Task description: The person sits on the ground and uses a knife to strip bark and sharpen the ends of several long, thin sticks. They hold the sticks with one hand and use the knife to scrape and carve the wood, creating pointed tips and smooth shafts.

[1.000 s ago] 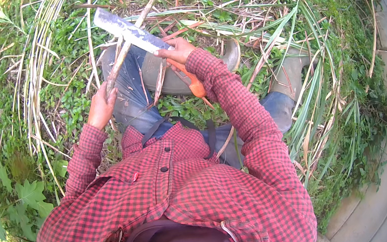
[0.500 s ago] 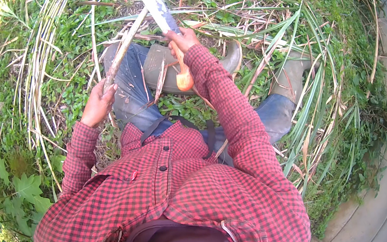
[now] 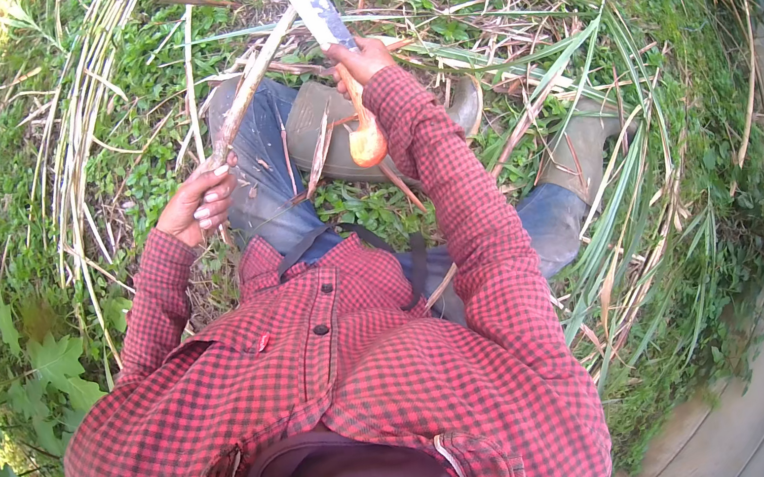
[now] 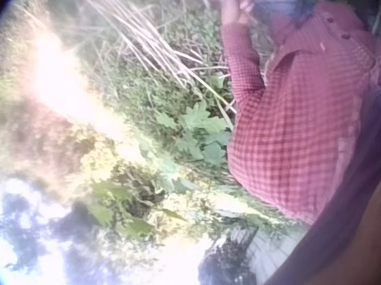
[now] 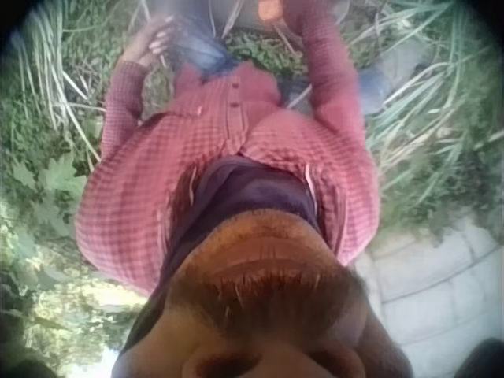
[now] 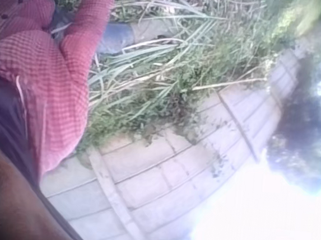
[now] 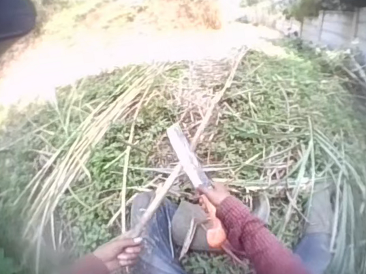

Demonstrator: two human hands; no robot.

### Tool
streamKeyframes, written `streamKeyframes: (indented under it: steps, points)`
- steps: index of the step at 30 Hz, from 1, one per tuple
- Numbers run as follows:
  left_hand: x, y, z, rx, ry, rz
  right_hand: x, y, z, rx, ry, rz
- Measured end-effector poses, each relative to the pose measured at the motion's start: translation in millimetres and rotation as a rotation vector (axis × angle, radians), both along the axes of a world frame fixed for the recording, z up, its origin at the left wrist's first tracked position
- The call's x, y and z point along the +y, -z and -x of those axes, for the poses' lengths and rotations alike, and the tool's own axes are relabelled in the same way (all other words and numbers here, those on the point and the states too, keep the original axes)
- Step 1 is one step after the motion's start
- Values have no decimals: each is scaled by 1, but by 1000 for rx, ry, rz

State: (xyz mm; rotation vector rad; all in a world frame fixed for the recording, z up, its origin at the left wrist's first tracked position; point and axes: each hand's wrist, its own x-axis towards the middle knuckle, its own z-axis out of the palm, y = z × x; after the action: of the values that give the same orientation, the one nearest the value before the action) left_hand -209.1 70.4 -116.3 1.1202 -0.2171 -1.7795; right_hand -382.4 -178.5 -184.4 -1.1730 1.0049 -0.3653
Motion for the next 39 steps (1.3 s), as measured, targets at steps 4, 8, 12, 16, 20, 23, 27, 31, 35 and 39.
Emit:
streamKeyframes:
  steps: [4, 8, 12, 16, 20, 23, 27, 31, 35, 39]
  points:
    - [7, 32, 15, 95, 15, -62, 23, -15, 28, 198, -354, 99]
    - [3, 54, 53, -201, 58, -162, 68, -35, 61, 318, -728, 220]
    - [-10, 67, 100, -506, 98, -82, 42, -47, 89, 463, -400, 107]
    - [-14, 115, 132, -917, 59, 157, 31, -53, 112, 557, -347, 155]
    - [-19, 109, 156, -895, 92, 165, 61, -69, 134, 647, -610, 182]
    - [-33, 79, 178, -555, 215, 108, 56, -95, 153, 714, -473, 104]
    - [-52, 66, 227, -223, 312, 96, 36, -93, 188, 842, -217, 265]
    - [-56, 73, 251, -152, 352, 84, 71, -116, 205, 876, -455, 30]
    - [-56, 75, 257, 15, 379, 95, 76, -129, 213, 955, -370, 45]
    - [-50, 63, 244, 611, 494, 94, 58, -117, 232, 845, -138, 71]
